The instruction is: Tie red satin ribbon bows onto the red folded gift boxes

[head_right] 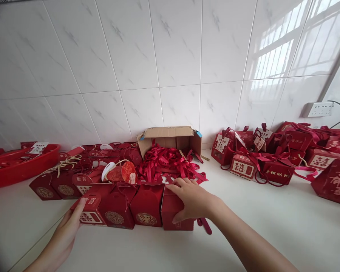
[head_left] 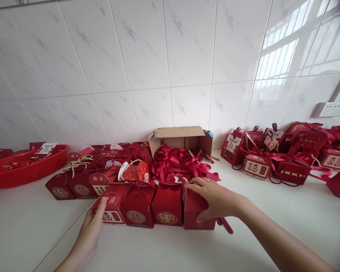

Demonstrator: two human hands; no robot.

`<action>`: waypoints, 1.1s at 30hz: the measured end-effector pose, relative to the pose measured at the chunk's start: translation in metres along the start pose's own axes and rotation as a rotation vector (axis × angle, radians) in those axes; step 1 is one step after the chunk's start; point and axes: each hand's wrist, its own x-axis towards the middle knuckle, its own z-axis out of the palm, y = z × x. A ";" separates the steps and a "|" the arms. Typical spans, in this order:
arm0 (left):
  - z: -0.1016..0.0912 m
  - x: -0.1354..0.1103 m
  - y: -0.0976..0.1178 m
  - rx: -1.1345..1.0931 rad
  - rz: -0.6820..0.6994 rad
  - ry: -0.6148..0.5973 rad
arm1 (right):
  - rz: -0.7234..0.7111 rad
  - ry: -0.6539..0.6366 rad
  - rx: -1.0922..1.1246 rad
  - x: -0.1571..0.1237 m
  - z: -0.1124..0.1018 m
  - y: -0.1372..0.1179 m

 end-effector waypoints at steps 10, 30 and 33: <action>0.017 -0.036 0.016 0.017 -0.147 -0.304 | 0.120 -0.093 -0.035 -0.012 -0.021 0.034; 0.070 -0.040 0.109 0.509 0.834 -0.635 | 0.325 0.290 -0.077 -0.035 -0.056 0.055; 0.098 -0.041 0.134 0.707 0.855 -0.764 | 0.180 0.309 -0.115 -0.012 -0.042 0.039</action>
